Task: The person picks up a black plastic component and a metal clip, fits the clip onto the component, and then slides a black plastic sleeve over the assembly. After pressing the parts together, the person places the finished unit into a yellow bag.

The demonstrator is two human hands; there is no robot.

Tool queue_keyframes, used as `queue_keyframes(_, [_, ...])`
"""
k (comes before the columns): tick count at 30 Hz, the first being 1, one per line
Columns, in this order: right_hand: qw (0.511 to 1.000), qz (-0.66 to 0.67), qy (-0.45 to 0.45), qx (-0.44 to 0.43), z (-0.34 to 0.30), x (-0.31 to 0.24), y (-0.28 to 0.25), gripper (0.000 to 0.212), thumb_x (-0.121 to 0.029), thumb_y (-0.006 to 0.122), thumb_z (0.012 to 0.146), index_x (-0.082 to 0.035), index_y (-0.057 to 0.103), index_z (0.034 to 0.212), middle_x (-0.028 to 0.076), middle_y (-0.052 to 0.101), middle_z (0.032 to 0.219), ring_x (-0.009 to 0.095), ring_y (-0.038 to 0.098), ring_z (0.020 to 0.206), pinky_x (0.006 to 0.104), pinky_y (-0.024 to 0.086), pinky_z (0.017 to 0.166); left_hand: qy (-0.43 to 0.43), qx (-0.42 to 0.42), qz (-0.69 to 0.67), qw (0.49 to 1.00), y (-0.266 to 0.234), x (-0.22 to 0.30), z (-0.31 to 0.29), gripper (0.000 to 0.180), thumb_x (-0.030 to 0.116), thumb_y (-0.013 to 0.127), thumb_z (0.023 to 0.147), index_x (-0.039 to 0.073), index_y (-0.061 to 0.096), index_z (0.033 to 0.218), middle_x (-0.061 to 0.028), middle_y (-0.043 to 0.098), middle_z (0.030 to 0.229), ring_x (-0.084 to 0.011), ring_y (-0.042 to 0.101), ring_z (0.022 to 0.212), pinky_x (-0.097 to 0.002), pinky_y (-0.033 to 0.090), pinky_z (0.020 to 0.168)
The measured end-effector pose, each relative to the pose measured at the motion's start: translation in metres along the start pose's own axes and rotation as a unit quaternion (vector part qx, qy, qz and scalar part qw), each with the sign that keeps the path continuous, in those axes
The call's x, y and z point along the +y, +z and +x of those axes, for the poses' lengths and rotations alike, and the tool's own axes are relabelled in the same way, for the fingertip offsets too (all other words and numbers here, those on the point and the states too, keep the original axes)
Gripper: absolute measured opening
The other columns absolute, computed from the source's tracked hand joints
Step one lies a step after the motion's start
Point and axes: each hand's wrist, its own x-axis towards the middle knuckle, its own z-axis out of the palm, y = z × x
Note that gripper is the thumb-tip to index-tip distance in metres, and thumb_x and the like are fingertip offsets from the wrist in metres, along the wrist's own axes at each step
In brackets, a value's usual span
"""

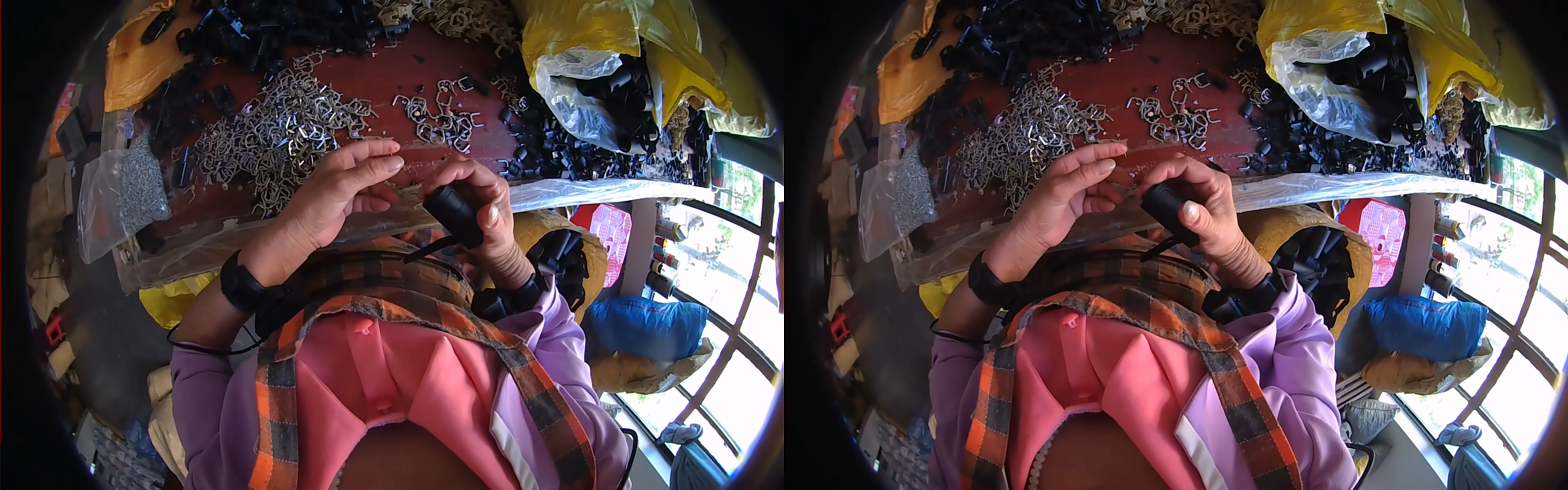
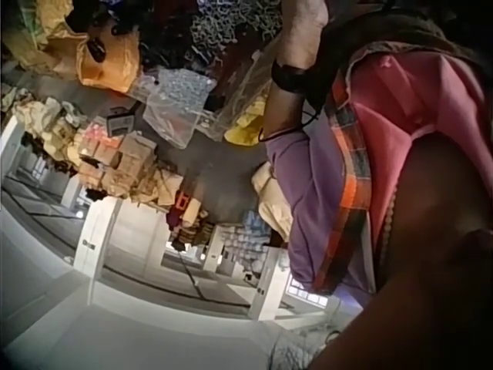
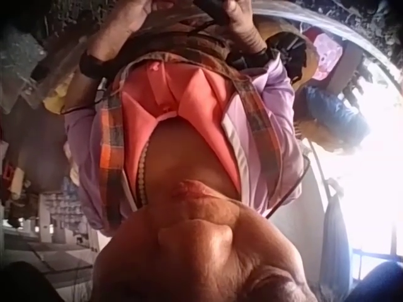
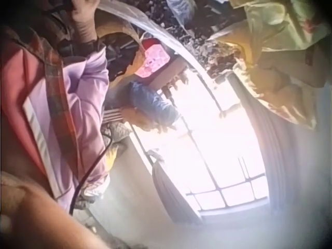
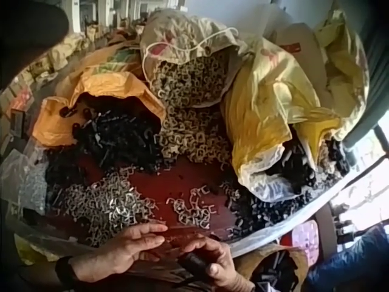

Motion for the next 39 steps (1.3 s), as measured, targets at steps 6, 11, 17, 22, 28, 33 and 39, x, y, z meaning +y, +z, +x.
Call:
queue_keyframes(6, [0.999,-0.037,-0.036,-0.006,-0.009,0.001,-0.011,0.068,-0.062,0.054,0.064,0.003,0.052,0.085,0.013,0.053,0.081,0.018,0.053,0.075,0.0269,0.041,0.069,0.005,0.002,0.012,1.000,0.002,-0.001,0.001,0.047,0.026,0.057,0.078,0.000,0.041,0.114,-0.0055,0.056,0.090,-0.0088,0.054,0.071,-0.0195,0.044,0.063])
queue_keyframes(11, [0.979,-0.205,0.004,-0.001,-0.049,-0.026,-0.074,0.064,-0.059,0.052,0.067,0.003,0.054,0.083,0.013,0.055,0.077,0.018,0.054,0.074,0.0267,0.042,0.065,0.020,0.003,0.033,0.999,-0.006,0.007,-0.001,0.035,0.019,0.050,0.082,0.004,0.046,0.113,-0.0043,0.057,0.089,-0.0070,0.053,0.071,-0.0186,0.044,0.064])
queue_keyframes(17, [0.777,-0.549,0.304,0.044,-0.169,-0.072,-0.130,0.038,-0.031,0.063,0.066,0.000,0.057,0.087,0.010,0.057,0.079,0.021,0.056,0.070,0.0308,0.042,0.061,0.112,0.047,0.078,0.990,-0.033,0.026,-0.004,0.038,0.021,0.054,0.080,-0.001,0.046,0.110,-0.0071,0.057,0.088,-0.0079,0.054,0.071,-0.0193,0.044,0.062])
queue_keyframes(22, [0.663,-0.678,0.294,0.120,-0.162,-0.064,-0.113,0.031,-0.016,0.065,0.066,-0.002,0.057,0.092,0.013,0.058,0.088,0.026,0.055,0.083,0.0319,0.042,0.071,0.201,0.120,0.221,0.947,-0.056,0.048,0.009,0.033,0.016,0.051,0.081,0.003,0.046,0.112,-0.0033,0.056,0.092,-0.0047,0.052,0.071,-0.0160,0.041,0.060])
queue_keyframes(28, [0.726,-0.664,0.169,0.051,-0.092,-0.060,-0.081,0.032,-0.014,0.064,0.066,-0.001,0.056,0.094,0.013,0.057,0.086,0.028,0.054,0.082,0.0340,0.043,0.069,0.392,0.281,0.638,0.601,-0.101,0.076,0.059,0.034,0.020,0.057,0.077,0.005,0.050,0.106,-0.0047,0.055,0.092,-0.0104,0.054,0.069,-0.0233,0.045,0.059])
queue_keyframes(33, [0.754,-0.656,-0.002,0.023,-0.052,-0.057,-0.060,0.027,-0.011,0.062,0.067,-0.001,0.056,0.092,0.012,0.056,0.082,0.026,0.054,0.075,0.0330,0.043,0.064,0.347,0.295,0.753,0.476,-0.101,0.088,0.076,0.028,0.017,0.058,0.074,0.008,0.053,0.100,-0.0067,0.049,0.100,-0.0301,0.054,0.076,-0.0382,0.045,0.063])
queue_keyframes(39, [0.761,-0.646,-0.054,0.002,-0.012,-0.038,-0.050,0.018,-0.008,0.059,0.070,-0.001,0.057,0.087,0.011,0.055,0.079,0.026,0.055,0.069,0.0320,0.043,0.061,0.338,0.246,0.803,0.424,-0.106,0.101,0.089,0.026,0.018,0.058,0.074,0.008,0.052,0.097,-0.0064,0.052,0.090,-0.0290,0.054,0.076,-0.0377,0.045,0.062])
